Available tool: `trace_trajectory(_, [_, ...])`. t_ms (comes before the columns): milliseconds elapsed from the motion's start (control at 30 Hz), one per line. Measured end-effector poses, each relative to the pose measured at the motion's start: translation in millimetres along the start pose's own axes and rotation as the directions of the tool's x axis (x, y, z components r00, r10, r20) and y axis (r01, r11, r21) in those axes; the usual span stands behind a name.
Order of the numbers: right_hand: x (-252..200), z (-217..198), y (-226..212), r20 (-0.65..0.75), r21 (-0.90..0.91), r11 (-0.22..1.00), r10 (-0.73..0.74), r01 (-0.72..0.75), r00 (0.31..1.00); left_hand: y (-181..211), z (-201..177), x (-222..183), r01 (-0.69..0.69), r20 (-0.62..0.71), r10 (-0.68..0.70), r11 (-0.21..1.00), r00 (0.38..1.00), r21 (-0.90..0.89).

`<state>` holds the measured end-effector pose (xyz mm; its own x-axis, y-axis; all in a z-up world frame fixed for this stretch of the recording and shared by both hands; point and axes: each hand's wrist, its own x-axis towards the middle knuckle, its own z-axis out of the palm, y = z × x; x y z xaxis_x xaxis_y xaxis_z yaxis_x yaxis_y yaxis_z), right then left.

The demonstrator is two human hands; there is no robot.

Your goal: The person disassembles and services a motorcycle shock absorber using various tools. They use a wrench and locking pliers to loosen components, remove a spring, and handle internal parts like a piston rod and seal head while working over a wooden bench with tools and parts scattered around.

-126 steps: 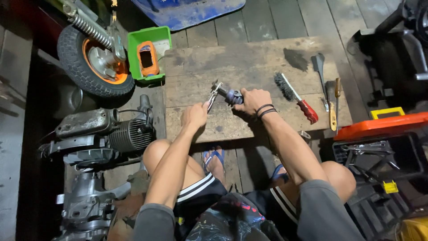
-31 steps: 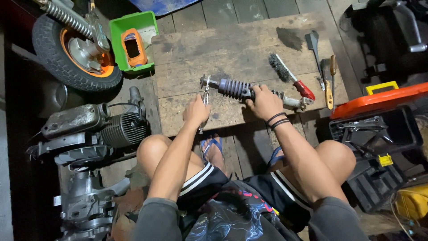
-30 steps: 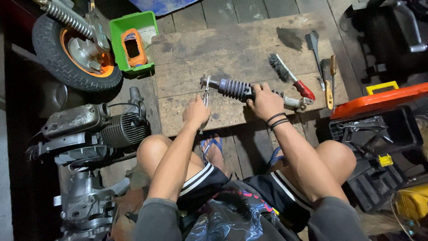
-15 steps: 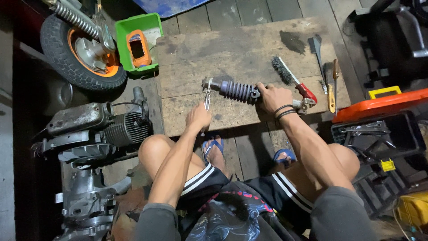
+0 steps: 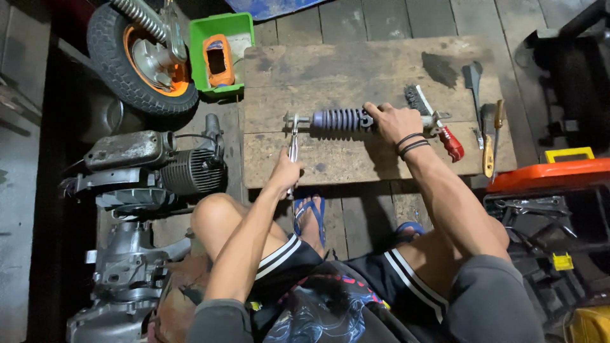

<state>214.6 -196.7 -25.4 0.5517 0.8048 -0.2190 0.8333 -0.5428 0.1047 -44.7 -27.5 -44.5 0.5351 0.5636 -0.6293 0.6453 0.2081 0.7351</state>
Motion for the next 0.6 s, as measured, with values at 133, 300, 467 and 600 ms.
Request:
trace_trajectory(133, [6.0, 5.6, -7.9, -0.003, -0.017, 0.999, -0.044, 0.044, 0.999, 6.5, 1.9, -21.2, 0.039, -0.004, -0.04, 0.992, 0.999, -0.121])
trace_trajectory(300, [26.2, 21.2, -2.9, -0.018, -0.016, 0.997, -0.07, 0.07, 0.997, -16.0, 12.7, -0.2, 0.023, -0.048, -0.037, 0.964, 0.998, -0.264])
trace_trajectory(467, [25.7, 30.9, -2.2, -0.056, -0.066, 0.996, -0.061, 0.058, 0.997, -42.3, 25.8, 22.1, 0.032, -0.048, -0.048, 0.952, 0.998, -0.304])
trace_trajectory(600, [22.7, 38.7, -3.6, -0.088, -0.007, 0.999, -0.037, 0.036, 0.995, -35.1, 27.5, 6.3, 0.062, -0.063, -0.08, 0.965, 0.995, -0.254])
